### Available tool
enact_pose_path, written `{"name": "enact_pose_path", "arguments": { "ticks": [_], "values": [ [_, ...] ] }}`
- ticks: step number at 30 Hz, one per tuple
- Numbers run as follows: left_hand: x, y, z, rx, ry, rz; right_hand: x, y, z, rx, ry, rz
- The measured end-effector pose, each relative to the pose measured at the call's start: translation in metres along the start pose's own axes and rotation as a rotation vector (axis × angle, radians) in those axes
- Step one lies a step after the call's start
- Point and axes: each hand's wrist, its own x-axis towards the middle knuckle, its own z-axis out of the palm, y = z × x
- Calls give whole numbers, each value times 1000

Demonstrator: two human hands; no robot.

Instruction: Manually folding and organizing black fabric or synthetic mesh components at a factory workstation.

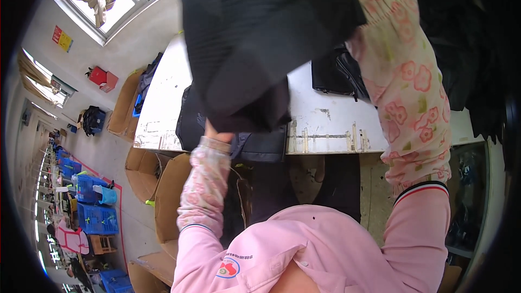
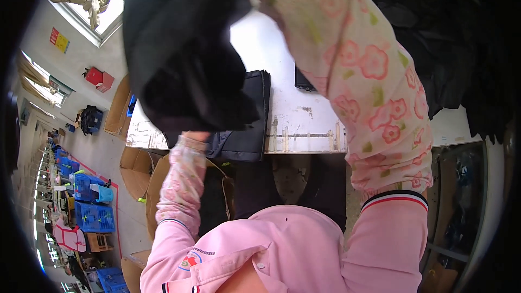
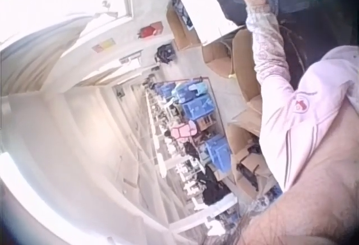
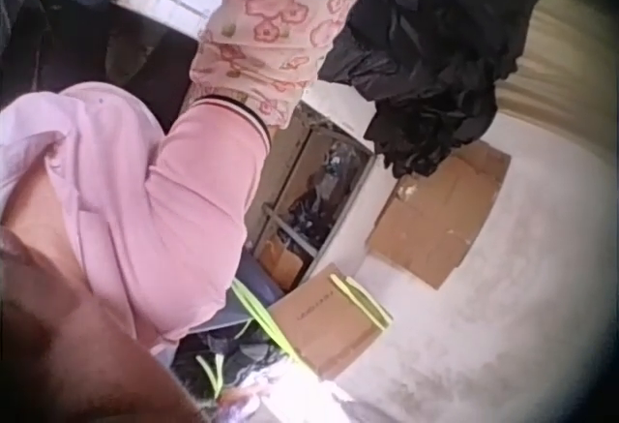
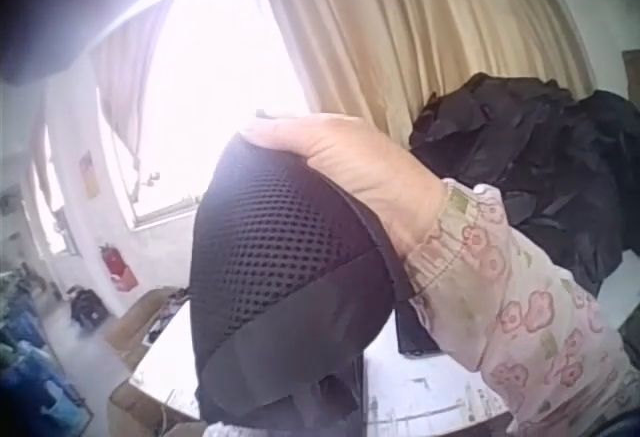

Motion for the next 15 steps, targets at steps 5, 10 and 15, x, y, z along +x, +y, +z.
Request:
{"name": "enact_pose_path", "arguments": {
  "ticks": [5, 10, 15],
  "values": [
    [-4, 162, -65, 398, -20, 201, -32, 59, -39, -124, 293, -106],
    [7, 56, -38, 683, 316, -232, -1, 123, -38, -231, 291, 3],
    [-17, -11, 3, 328, 100, -152, 75, 122, 28, -246, 197, 92]
  ]
}}
